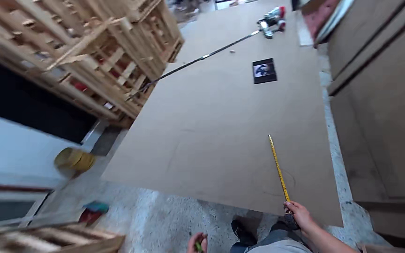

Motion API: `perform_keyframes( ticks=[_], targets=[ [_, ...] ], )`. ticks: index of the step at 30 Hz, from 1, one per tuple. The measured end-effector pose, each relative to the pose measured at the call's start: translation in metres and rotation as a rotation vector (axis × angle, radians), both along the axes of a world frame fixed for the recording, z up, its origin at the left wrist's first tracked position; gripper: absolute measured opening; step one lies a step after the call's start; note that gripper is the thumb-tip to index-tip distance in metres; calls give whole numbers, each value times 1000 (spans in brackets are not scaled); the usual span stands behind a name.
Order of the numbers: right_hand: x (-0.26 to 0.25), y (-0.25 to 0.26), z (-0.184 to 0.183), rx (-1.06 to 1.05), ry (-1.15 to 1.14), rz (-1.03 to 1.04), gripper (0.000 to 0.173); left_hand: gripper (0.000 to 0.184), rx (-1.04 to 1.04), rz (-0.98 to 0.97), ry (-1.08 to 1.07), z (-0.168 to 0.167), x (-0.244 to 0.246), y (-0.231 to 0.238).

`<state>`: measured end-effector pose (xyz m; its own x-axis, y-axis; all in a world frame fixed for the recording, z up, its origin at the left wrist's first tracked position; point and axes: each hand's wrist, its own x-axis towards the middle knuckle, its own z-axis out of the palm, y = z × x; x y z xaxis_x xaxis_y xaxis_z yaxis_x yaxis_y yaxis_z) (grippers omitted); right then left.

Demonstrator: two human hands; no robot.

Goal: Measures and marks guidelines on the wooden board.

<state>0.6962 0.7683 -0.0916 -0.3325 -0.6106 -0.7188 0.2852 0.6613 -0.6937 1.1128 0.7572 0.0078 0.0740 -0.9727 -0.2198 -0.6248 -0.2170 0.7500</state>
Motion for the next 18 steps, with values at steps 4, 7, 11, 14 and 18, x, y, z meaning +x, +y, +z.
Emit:
perform_keyframes(
  ticks=[4, 7, 11, 14, 18],
  targets=[
    [41, -5, 5, 31, 37, -78, 29, 41, 151, -663, -256, 8, -74, -129],
    [61, -13, 5, 26, 56, -173, 29, 48, 150, -1172, -490, -7, -163, -179],
    [69, -21, -1, 93, 107, -232, 29, 62, -146, -1551, -470, -61, -250, -197],
    [66, -24, -2, 160, 140, -217, 30, 66, -201, -1707, -480, -86, -280, -200],
    [68, -19, 2, 175, 132, -204, 32, 52, -331, -1754, -440, -98, -285, -223]
  ],
)
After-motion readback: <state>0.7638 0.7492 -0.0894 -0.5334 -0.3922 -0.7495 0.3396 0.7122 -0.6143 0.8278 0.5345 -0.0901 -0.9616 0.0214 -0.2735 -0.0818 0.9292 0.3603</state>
